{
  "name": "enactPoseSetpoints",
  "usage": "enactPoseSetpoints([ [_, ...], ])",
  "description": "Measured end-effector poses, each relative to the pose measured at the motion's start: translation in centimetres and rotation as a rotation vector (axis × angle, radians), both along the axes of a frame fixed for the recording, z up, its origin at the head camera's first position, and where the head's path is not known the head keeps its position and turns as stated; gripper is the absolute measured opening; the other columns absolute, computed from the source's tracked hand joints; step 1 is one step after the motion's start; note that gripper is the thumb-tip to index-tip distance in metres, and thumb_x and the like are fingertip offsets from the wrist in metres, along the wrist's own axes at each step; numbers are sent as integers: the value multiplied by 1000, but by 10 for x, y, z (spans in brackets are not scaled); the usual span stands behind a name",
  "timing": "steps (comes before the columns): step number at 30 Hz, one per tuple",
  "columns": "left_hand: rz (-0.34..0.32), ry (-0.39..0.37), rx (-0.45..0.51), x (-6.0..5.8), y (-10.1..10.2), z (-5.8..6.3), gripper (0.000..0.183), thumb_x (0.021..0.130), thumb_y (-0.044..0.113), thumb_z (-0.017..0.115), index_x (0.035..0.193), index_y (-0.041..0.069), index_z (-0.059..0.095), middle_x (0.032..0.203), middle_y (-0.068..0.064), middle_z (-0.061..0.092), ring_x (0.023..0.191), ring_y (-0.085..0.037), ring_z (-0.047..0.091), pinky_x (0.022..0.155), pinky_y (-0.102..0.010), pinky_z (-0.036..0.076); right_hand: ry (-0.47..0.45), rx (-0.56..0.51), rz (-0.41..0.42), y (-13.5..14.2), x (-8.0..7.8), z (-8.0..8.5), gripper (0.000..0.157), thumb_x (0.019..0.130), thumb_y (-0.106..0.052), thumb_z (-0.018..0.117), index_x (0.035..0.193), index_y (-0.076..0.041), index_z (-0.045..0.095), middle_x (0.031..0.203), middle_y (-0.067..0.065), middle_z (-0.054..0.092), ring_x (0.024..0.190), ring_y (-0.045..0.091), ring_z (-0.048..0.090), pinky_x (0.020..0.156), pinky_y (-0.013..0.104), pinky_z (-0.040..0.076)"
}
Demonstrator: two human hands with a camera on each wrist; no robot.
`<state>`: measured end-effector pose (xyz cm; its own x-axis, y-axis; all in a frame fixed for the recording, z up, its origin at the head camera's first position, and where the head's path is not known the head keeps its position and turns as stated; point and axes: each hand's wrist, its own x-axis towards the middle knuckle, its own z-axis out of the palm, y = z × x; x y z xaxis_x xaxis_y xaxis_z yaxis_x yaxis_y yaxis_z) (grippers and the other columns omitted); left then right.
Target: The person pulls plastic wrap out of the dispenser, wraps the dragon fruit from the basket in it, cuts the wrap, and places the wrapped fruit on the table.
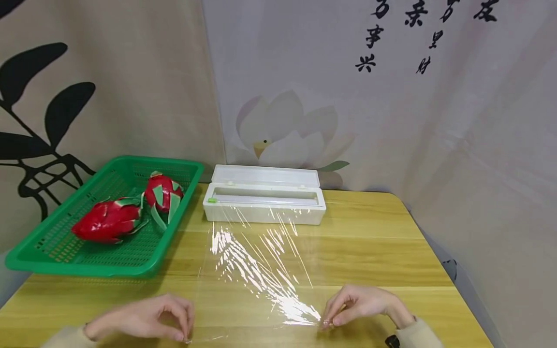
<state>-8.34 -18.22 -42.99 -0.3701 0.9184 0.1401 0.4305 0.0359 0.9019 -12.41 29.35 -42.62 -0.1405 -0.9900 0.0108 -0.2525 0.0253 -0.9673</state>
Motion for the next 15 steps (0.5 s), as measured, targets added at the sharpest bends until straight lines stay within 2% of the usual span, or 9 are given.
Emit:
enactPoseSetpoints([
  [7,-9,53,-30,0,2,-13,15,92,16,60,93,5,70,87,-9,69,90,6,58,83,-20,52,-61,85,-40,-1,4,-2,27,93,7,49,117,9,61,115,31,61,113,16,62,93,32,53],
  [10,-2,52,-57,-1,2,-17,16,92,19,60,93,6,71,86,-9,69,89,8,57,81,-19,52,-70,112,-29,-1,4,-3,28,95,5,48,120,11,58,119,31,59,117,19,61,97,32,51],
  [15,32,113,-113,1,1,-20,17,92,22,61,91,10,73,84,-4,71,87,10,56,78,-15,49,-130,191,-34,4,3,-7,31,96,2,47,124,12,55,126,29,57,120,19,59,100,29,48],
])
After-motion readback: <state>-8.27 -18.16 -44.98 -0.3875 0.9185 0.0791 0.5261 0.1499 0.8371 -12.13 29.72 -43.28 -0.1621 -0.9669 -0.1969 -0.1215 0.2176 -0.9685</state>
